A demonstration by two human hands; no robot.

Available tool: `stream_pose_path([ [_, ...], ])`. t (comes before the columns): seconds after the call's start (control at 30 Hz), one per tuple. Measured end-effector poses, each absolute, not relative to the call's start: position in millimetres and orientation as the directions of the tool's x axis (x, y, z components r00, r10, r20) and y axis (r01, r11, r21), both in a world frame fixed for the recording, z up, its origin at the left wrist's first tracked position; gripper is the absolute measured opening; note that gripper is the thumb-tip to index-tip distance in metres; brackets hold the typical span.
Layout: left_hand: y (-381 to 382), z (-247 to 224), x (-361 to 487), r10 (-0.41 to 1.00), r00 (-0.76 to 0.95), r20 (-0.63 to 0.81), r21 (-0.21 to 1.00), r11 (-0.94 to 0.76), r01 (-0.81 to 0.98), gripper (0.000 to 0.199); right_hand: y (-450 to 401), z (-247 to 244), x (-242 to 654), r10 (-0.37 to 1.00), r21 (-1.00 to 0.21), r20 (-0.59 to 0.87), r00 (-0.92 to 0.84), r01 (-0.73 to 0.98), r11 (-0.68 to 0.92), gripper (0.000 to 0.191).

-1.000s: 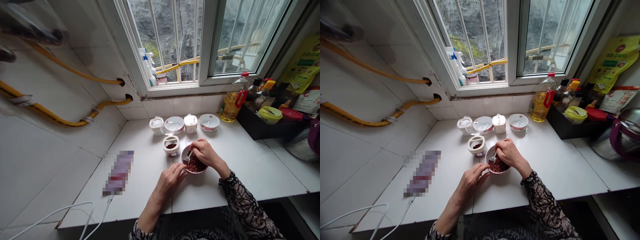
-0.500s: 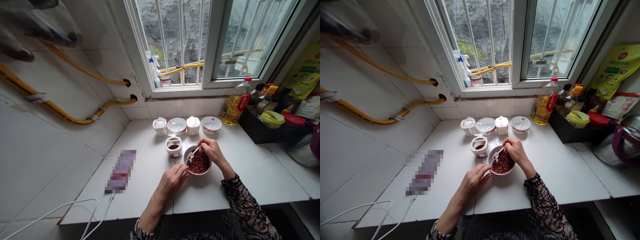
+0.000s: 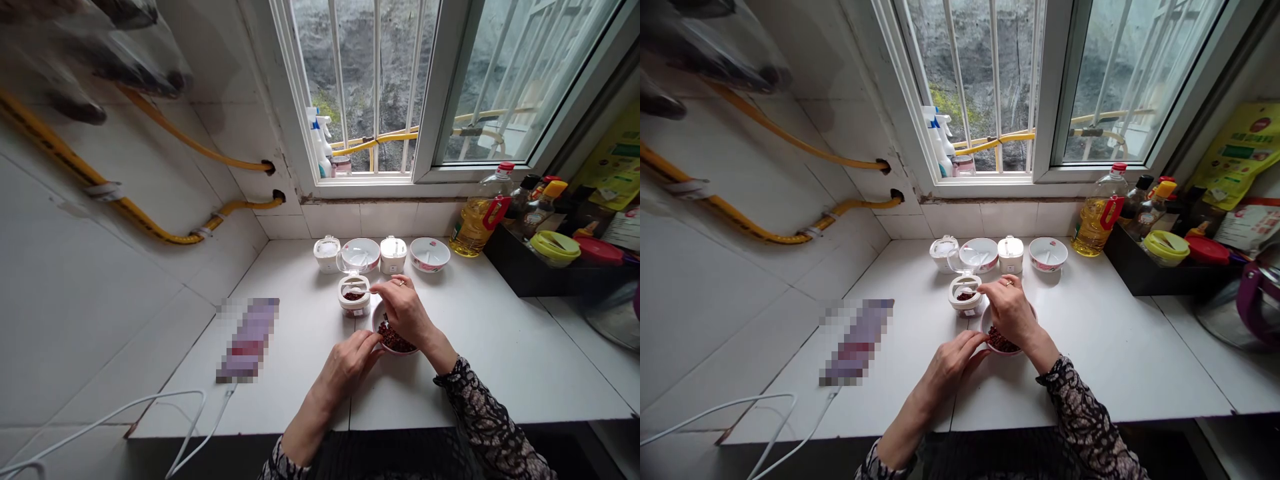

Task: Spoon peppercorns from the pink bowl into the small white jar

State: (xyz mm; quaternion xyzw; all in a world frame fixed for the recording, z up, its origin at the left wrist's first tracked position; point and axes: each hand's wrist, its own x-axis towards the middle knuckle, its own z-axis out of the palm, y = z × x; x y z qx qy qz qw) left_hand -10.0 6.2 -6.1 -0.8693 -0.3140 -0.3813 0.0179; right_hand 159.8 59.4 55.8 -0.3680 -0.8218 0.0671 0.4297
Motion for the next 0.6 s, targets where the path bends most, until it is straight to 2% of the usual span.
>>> stream_pose_path([
  [0.07, 6, -6, -10, 0.536, 0.515, 0.669, 0.204, -0.799, 0.566, 0.017, 59, 57, 166, 0.656, -0.428, 0.687, -0.312, 0.556, 0.713, 0.027],
  [0.13, 6, -5, -11, 0.541, 0.519, 0.662, 0.201, -0.795, 0.572, 0.018, 58, 59, 177, 0.672, -0.486, 0.713, -0.199, 0.55, 0.679, 0.022],
  [0.23, 5, -3, -11, 0.543, 0.524, 0.656, 0.201, -0.795, 0.572, 0.02, 58, 59, 196, 0.713, -0.54, 0.689, -0.128, 0.565, 0.624, 0.019],
  [0.47, 4, -2, -12, 0.538, 0.528, 0.657, 0.206, -0.802, 0.561, 0.017, 61, 45, 201, 0.77, -0.433, 0.516, -0.376, 0.662, 0.613, 0.022],
  [0.6, 5, -2, -12, 0.54, 0.523, 0.66, 0.205, -0.799, 0.566, 0.017, 61, 38, 193, 0.788, -0.468, 0.453, -0.418, 0.641, 0.609, 0.025],
])
